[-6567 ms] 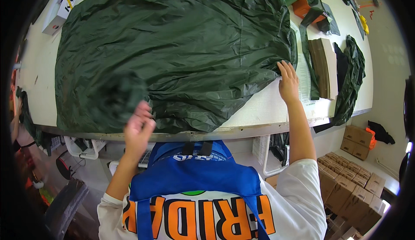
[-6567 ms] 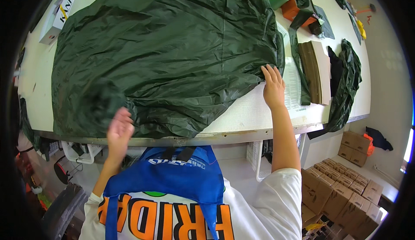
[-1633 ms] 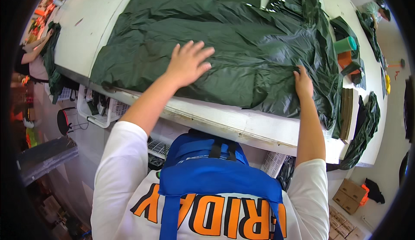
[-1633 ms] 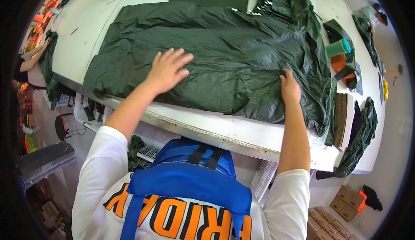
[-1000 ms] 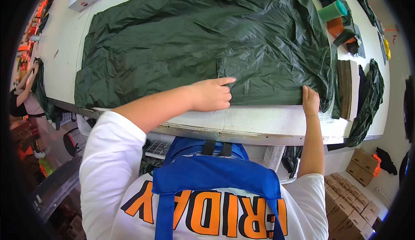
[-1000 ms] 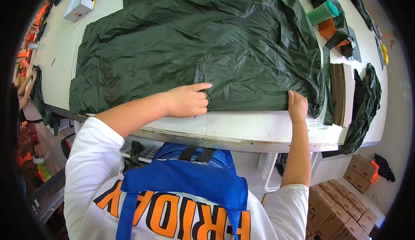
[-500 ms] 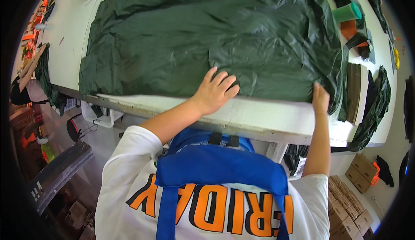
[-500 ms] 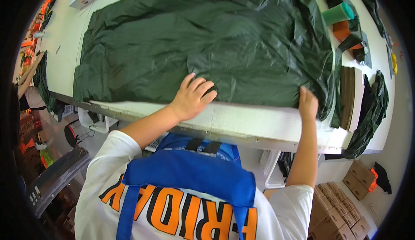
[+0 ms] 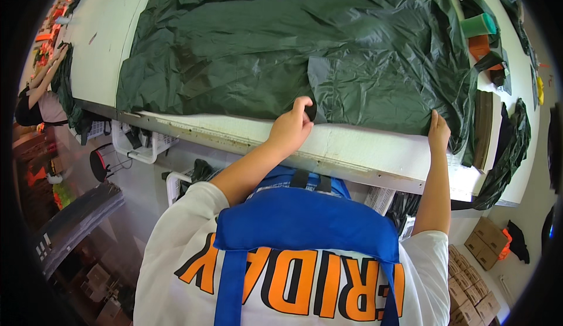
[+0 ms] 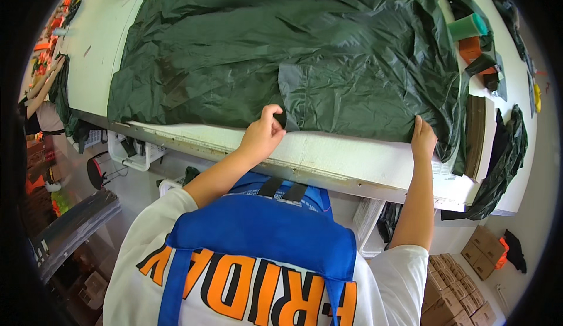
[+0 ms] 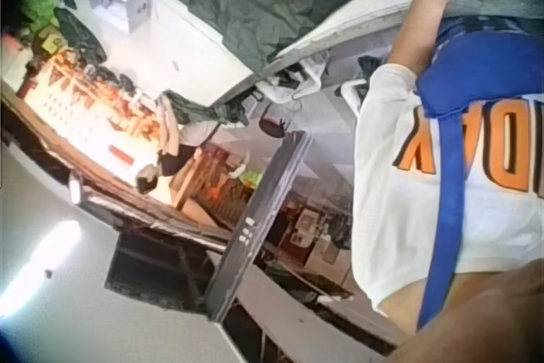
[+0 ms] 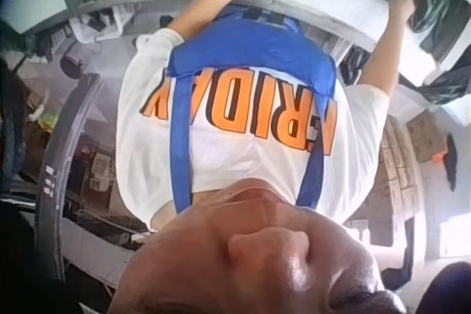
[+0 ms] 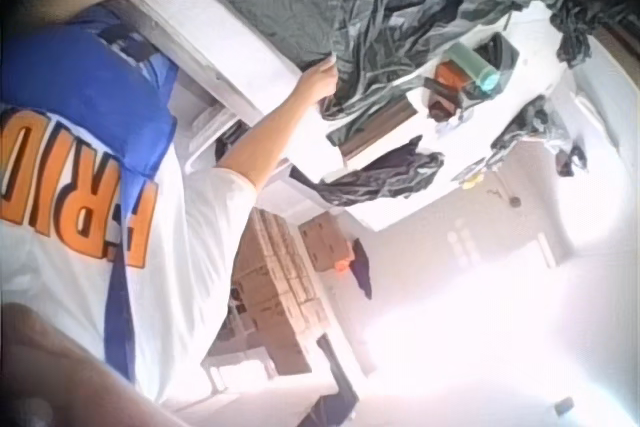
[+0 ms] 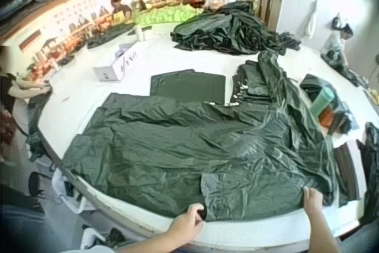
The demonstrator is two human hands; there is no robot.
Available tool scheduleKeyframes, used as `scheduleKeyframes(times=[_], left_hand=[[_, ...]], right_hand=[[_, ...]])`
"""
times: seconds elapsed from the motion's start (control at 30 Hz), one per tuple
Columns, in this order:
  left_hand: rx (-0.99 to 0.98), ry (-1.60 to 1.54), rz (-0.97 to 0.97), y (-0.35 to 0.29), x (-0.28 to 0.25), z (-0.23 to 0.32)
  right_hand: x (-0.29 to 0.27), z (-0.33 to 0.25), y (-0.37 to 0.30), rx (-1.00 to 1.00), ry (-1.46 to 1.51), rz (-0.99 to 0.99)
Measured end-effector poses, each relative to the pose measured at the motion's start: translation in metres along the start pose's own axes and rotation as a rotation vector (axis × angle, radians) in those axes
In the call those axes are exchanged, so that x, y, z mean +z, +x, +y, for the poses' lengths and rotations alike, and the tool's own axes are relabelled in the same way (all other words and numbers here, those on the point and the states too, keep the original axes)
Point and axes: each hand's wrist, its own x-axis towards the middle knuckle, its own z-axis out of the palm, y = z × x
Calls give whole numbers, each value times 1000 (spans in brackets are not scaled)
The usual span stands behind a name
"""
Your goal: The person folds a dark green garment on a white table, then uses a small blade to cut a tag or thread from the garment. They continue to unfold, smooth, and refold the garment, handling it repeatedly.
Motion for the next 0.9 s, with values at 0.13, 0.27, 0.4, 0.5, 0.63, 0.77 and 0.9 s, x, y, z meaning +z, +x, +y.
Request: scheduleKeyframes(times=[0.13, 0.27, 0.4, 0.5, 0.63, 0.77, 0.9], left_hand=[[87, -131, 2, -20, -38, 6], [152, 81, -98, -22, -42, -30], [351, 273, -6, -22, -48, -8], [568, 417, 104, -13, -30, 19], [648, 649, 43, 20, -23, -11], [626, 684, -54, 14, -33, -11], [553, 750, -115, 9, -36, -27]], right_hand=[[-40, -19, -4, -145, 73, 58], [-23, -11, -25, -272, -57, -14], [-4, 3, -34, -238, -117, 2], [-27, -18, -27, -23, -17, -34], [-63, -34, -23, -41, 89, 99], [-68, -12, -42, -193, 95, -114], [-58, 45, -104, 0, -11, 198]])
